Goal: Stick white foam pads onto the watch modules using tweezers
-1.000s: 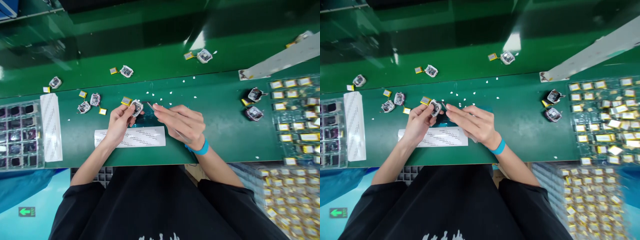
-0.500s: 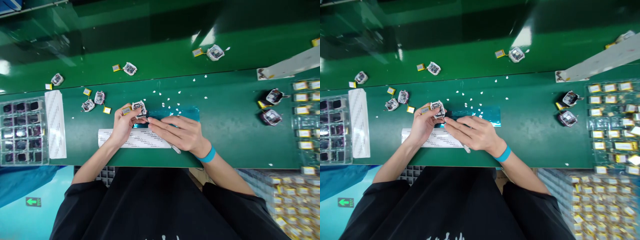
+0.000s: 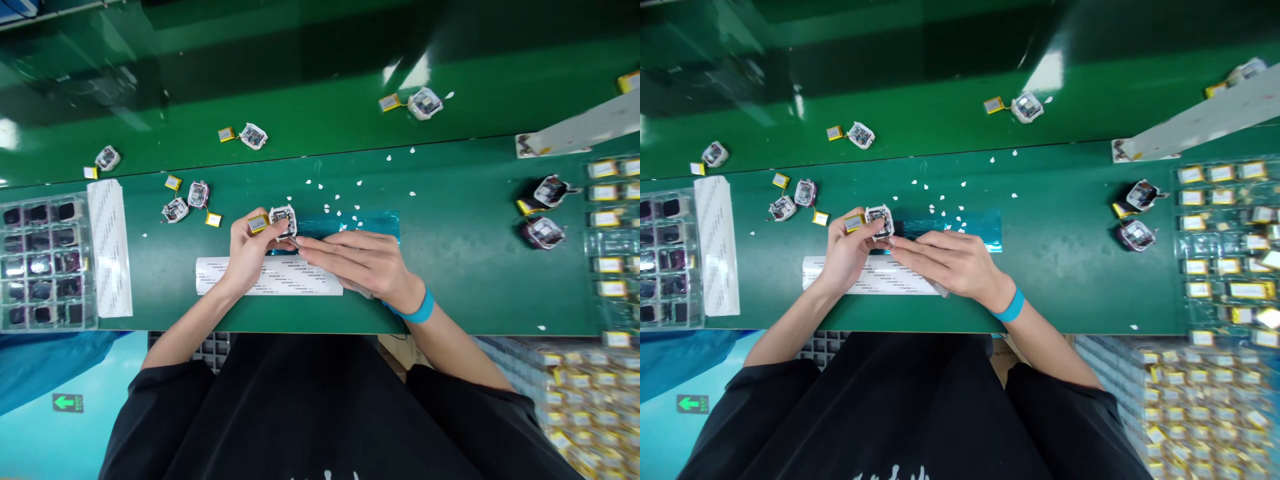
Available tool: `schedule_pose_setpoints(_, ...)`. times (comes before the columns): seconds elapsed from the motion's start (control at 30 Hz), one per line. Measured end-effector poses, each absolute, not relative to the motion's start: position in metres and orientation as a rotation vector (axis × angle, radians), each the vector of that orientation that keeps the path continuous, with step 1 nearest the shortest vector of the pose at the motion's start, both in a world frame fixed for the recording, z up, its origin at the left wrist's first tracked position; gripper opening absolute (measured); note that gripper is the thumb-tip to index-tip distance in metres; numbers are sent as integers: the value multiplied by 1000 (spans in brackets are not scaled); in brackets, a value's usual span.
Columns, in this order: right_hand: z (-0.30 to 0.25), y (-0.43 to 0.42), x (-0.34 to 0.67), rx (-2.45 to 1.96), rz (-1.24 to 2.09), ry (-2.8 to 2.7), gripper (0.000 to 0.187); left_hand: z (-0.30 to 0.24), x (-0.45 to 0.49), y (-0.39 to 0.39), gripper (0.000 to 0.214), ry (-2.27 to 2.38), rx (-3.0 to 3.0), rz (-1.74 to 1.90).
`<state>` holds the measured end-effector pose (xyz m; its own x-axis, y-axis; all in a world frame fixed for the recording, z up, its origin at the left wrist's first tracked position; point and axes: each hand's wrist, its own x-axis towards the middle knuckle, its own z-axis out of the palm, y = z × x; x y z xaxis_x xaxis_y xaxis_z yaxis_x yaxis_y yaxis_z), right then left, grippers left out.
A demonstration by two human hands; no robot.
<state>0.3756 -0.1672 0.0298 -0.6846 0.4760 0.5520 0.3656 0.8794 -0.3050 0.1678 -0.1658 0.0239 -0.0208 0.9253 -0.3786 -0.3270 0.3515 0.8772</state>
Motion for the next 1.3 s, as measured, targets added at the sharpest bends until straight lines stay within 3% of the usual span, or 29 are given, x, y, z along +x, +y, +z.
schedule_pose_setpoints(0.37, 20, -167, 373, -613, 211, -2253, 44, 22, 169, -168, 37, 1224, 822, 1099)
schedule_pose_setpoints(0.77, 23, -165, 373, -595, 80, -2186, 45, 28, 151, -156, 33, 1240, 1044, 976)
schedule_pose_setpoints(0.93, 30, -169, 371, -575, 270, -2031, 53, 24, 85, -91, 31, 1844, 1545, 1027)
schedule_pose_setpoints(1.0, 32, -170, 369, -577, 383, -1941, 55, 20, 56, -60, 27, 2187, 1687, 759)
schedule_pose_setpoints(1.1, 33, -169, 368, -569, 410, -1888, 57, 17, 33, -32, 25, 2347, 1741, 646)
schedule_pose_setpoints(1.2, 29, -168, 369, -556, 358, -1937, 60, 12, 36, -23, 32, 2313, 1998, 600)
schedule_pose_setpoints(1.3, 24, -167, 370, -564, 288, -1991, 60, 1, 49, -14, 35, 1993, 2224, 588)
